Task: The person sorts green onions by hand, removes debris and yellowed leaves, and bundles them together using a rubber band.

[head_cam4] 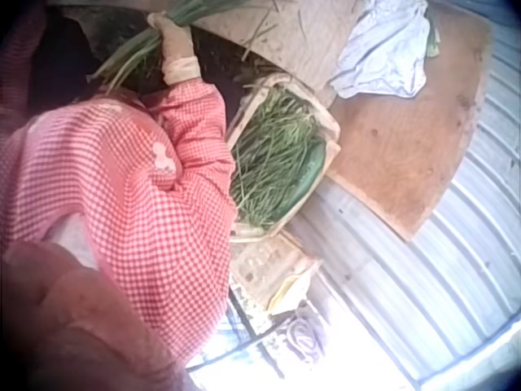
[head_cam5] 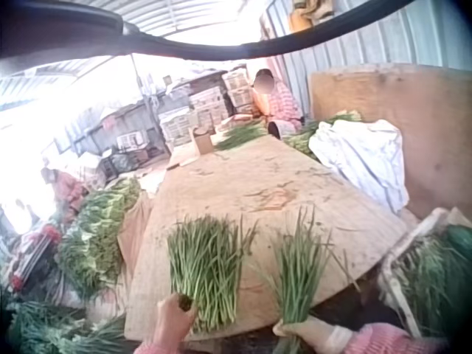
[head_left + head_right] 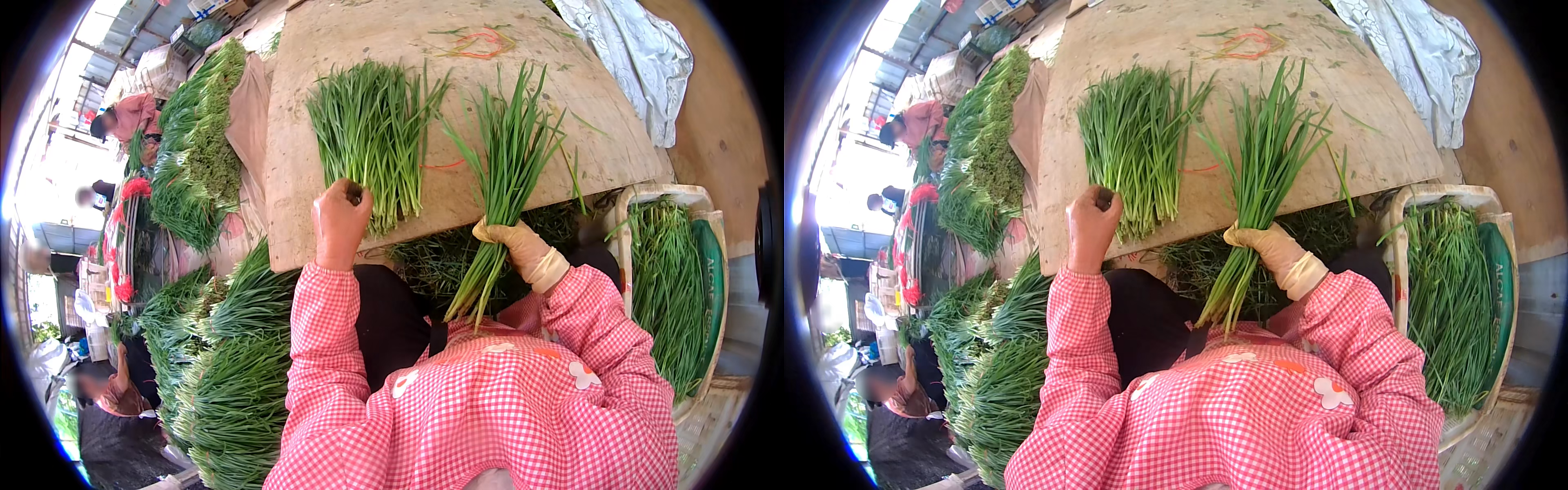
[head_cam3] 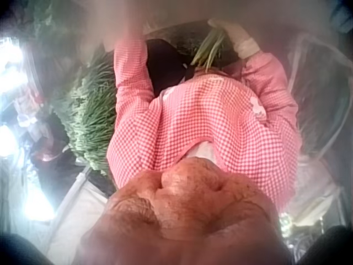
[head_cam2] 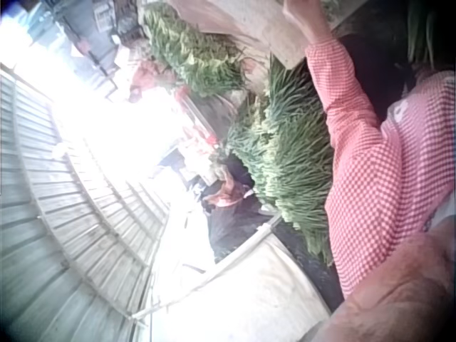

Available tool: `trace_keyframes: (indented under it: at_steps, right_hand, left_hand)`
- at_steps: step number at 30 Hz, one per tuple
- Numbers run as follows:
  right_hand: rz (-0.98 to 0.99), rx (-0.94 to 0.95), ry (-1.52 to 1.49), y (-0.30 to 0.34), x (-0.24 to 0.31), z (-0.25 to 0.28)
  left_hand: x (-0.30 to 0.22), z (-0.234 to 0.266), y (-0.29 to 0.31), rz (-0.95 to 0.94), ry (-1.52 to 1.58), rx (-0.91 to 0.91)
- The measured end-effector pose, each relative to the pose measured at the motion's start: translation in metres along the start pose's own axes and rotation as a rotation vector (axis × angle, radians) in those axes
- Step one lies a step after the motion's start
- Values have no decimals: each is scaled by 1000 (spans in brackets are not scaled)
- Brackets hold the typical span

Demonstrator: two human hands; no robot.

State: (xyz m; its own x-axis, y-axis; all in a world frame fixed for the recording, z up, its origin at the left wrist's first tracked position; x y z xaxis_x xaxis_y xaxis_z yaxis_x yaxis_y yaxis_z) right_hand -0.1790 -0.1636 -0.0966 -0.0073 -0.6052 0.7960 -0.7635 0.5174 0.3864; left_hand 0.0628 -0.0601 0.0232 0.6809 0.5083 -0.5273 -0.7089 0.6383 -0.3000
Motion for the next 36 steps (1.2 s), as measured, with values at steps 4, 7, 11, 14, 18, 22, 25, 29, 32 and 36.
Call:
trace_keyframes:
  at_steps: [4,7,11,14,18,22,25,29,32,36]
  right_hand:
    - [-8,25,-7,1,-2,-1]
    - [-11,22,-9,3,0,-1]
    - [30,-113,78,8,17,2]
    - [216,-304,122,26,80,23]
    - [546,-485,-25,49,164,100]
    - [657,-332,-82,46,215,78]
    - [489,-131,-49,1,205,22]
    - [226,47,105,-56,165,-90]
    - [51,7,236,-102,133,-131]
    - [3,35,514,-184,99,-132]
  left_hand:
    - [3,3,22,27,60,24]
    - [0,4,32,64,220,58]
    - [-11,7,65,198,805,175]
    - [-70,-2,112,-238,565,503]
    - [-71,-69,217,-570,63,1212]
    - [-63,-62,189,-522,78,1120]
    - [-53,6,106,-430,272,568]
    - [37,50,32,101,720,191]
    - [57,49,2,206,847,111]
    - [47,22,-26,142,705,136]
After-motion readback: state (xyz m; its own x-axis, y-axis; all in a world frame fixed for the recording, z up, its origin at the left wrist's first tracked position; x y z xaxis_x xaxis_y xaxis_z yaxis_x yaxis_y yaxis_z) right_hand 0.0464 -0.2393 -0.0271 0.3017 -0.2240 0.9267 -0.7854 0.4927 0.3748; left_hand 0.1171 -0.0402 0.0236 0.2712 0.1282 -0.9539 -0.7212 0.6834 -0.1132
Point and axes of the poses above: each hand's wrist, its own y-axis away from the middle knuckle, its own z-axis out of the back of the hand, x = y × z, the point moved 9 cm from there along -y, towards the middle knuckle, and after that the axes turned 3 degrees about -x, right-handed, at the moved point
